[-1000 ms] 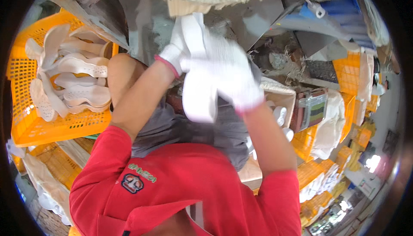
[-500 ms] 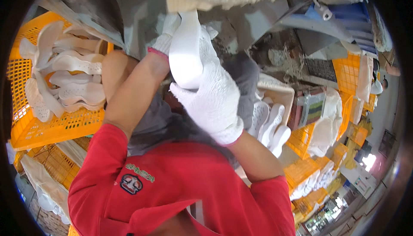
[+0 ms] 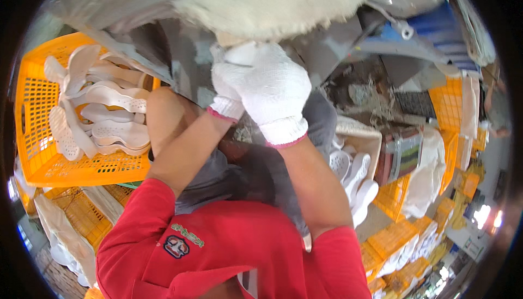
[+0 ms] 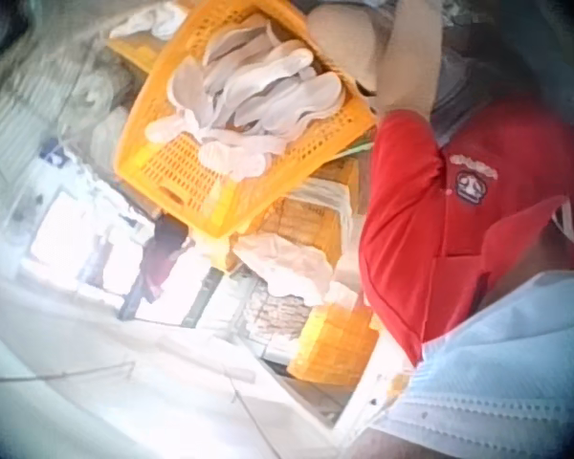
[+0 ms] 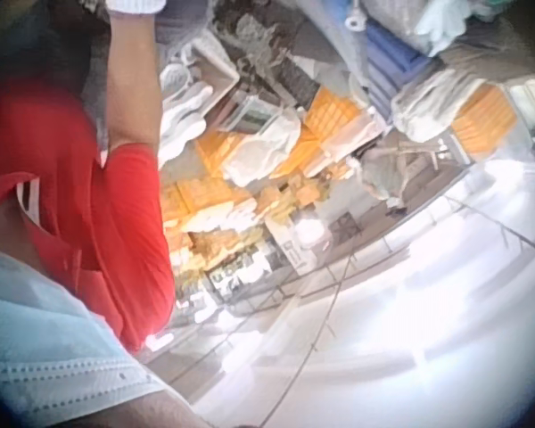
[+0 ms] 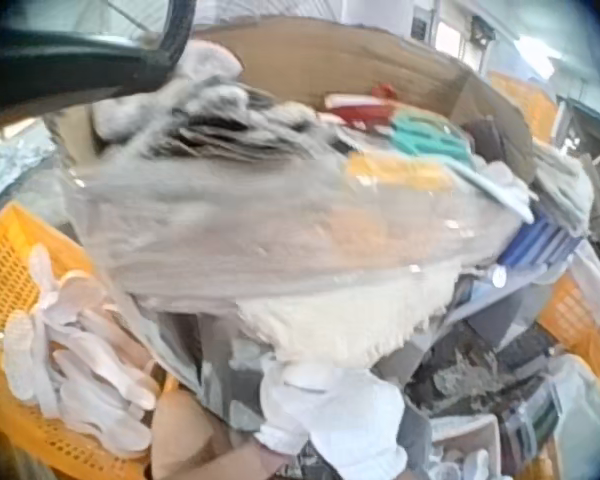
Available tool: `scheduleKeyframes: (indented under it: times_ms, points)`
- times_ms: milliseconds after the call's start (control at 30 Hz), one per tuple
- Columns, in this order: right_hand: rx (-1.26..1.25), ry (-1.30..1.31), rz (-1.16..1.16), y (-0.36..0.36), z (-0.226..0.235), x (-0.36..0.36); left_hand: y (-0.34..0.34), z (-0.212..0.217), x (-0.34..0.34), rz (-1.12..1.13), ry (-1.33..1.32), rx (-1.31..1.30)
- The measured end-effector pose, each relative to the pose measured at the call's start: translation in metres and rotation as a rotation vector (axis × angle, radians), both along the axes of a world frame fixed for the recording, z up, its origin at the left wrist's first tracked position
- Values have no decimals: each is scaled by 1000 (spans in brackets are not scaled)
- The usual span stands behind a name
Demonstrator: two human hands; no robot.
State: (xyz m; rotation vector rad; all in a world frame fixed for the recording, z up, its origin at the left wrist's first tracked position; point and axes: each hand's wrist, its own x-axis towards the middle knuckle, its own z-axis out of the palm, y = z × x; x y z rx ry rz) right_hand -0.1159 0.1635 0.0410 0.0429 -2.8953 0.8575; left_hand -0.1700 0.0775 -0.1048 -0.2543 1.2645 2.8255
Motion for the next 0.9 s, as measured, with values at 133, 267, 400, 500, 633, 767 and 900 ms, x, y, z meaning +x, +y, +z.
scheduleKeyframes:
  times_ms: [133,267,400,500,633,767,900]
  points:
    - [-248,-167,109,1,1,-8,-1,6,3,-27,-49,170]
    - [-340,-251,75,8,19,-6,-2,14,-7,-264,-190,650]
    - [-583,-534,111,11,27,28,-10,2,2,-489,16,435]
    - [-503,-274,225,2,7,51,11,-11,-13,-633,261,-1192]
    - [-1070,-591,226,9,-1,-6,6,-2,-39,31,147,-421]
    - [-211,-349,380,34,9,50,-21,4,5,-65,46,-779]
    - [-408,-345,-73,70,6,107,9,20,27,-153,-345,545]
